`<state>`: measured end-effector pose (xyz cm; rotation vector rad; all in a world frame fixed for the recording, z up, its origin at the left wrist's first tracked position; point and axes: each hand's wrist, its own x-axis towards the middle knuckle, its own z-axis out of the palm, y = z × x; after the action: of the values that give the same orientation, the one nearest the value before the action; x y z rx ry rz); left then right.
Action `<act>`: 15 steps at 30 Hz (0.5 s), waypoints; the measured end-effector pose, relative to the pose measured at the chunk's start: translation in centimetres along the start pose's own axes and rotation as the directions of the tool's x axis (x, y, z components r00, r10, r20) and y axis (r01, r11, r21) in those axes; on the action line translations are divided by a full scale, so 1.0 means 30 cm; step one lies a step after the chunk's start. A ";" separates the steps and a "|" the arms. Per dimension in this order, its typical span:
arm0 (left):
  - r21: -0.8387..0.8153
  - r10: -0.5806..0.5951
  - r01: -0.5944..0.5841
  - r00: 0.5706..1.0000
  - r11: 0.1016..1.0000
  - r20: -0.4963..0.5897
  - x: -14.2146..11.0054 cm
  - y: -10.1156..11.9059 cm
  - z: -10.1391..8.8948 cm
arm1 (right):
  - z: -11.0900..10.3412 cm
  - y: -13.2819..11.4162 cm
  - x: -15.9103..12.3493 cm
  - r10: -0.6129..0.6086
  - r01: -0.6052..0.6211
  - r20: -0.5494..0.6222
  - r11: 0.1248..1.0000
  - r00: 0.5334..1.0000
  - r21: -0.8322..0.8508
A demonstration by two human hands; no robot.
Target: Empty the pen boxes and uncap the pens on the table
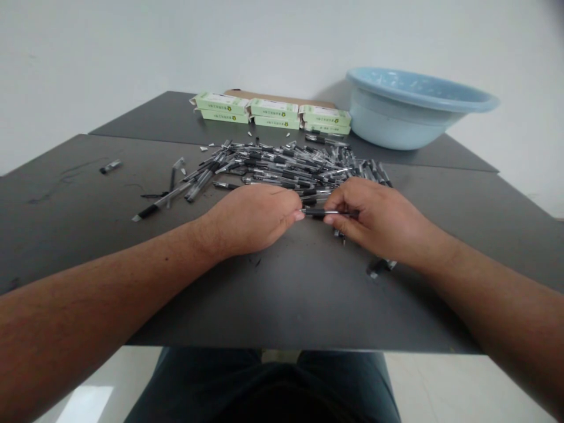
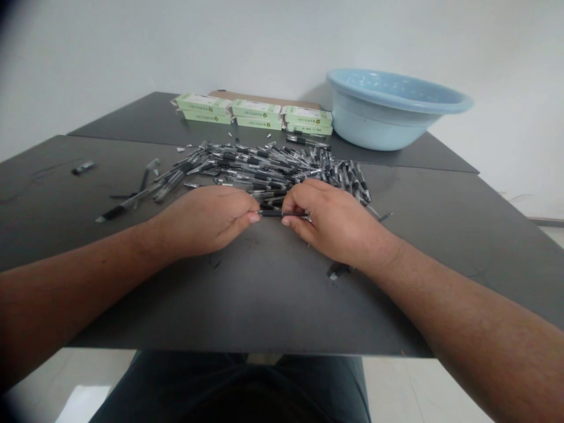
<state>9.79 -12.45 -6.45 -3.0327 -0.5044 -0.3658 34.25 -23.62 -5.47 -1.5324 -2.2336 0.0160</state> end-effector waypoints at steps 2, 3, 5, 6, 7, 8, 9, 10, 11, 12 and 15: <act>-0.001 0.001 -0.001 1.000 1.000 -0.009 -0.001 -0.001 0.001 | -0.001 -0.003 -0.001 -0.005 0.005 0.010 1.000 1.000 0.014; -0.001 0.004 -0.004 1.000 1.000 -0.014 -0.001 -0.002 0.002 | 0.000 -0.004 -0.001 -0.016 0.015 0.018 1.000 1.000 0.019; -0.002 0.012 -0.012 1.000 1.000 -0.015 -0.001 -0.003 0.003 | 0.001 -0.005 -0.001 -0.037 0.036 0.029 0.999 0.999 0.019; -0.004 0.014 -0.015 1.000 1.000 -0.011 0.000 -0.003 0.004 | 0.002 -0.004 0.000 -0.043 0.043 0.028 0.999 0.999 0.015; -0.006 0.016 -0.016 1.000 1.000 -0.006 0.001 -0.003 0.005 | 0.004 -0.002 0.000 -0.045 0.045 0.020 0.999 0.999 0.011; -0.009 0.016 -0.016 1.000 1.000 -0.001 0.001 -0.003 0.005 | 0.006 0.001 0.000 -0.046 0.046 0.010 0.999 0.999 0.010; -0.013 0.018 -0.018 1.000 1.000 0.002 0.002 -0.003 0.005 | 0.007 0.003 0.000 -0.047 0.047 -0.005 0.999 0.999 0.013; -0.018 0.019 -0.019 1.000 1.000 0.003 0.002 -0.004 0.005 | 0.008 0.005 -0.001 -0.049 0.050 -0.020 0.999 0.999 0.018; -0.022 0.020 -0.020 1.000 1.000 0.003 0.002 -0.004 0.006 | 0.008 0.006 -0.001 -0.050 0.051 -0.031 0.998 0.998 0.022; -0.024 0.021 -0.021 1.000 0.999 0.000 0.002 -0.005 0.007 | 0.008 0.006 -0.001 -0.048 0.049 -0.032 0.998 0.998 0.026; -0.030 0.023 -0.023 1.000 0.999 -0.017 -0.001 -0.009 0.009 | 0.004 0.000 -0.001 -0.042 0.042 0.010 0.999 0.999 0.020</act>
<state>9.74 -12.19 -6.72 -3.0586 -0.4668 -0.4012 34.21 -23.63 -5.59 -1.4782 -2.2663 0.0338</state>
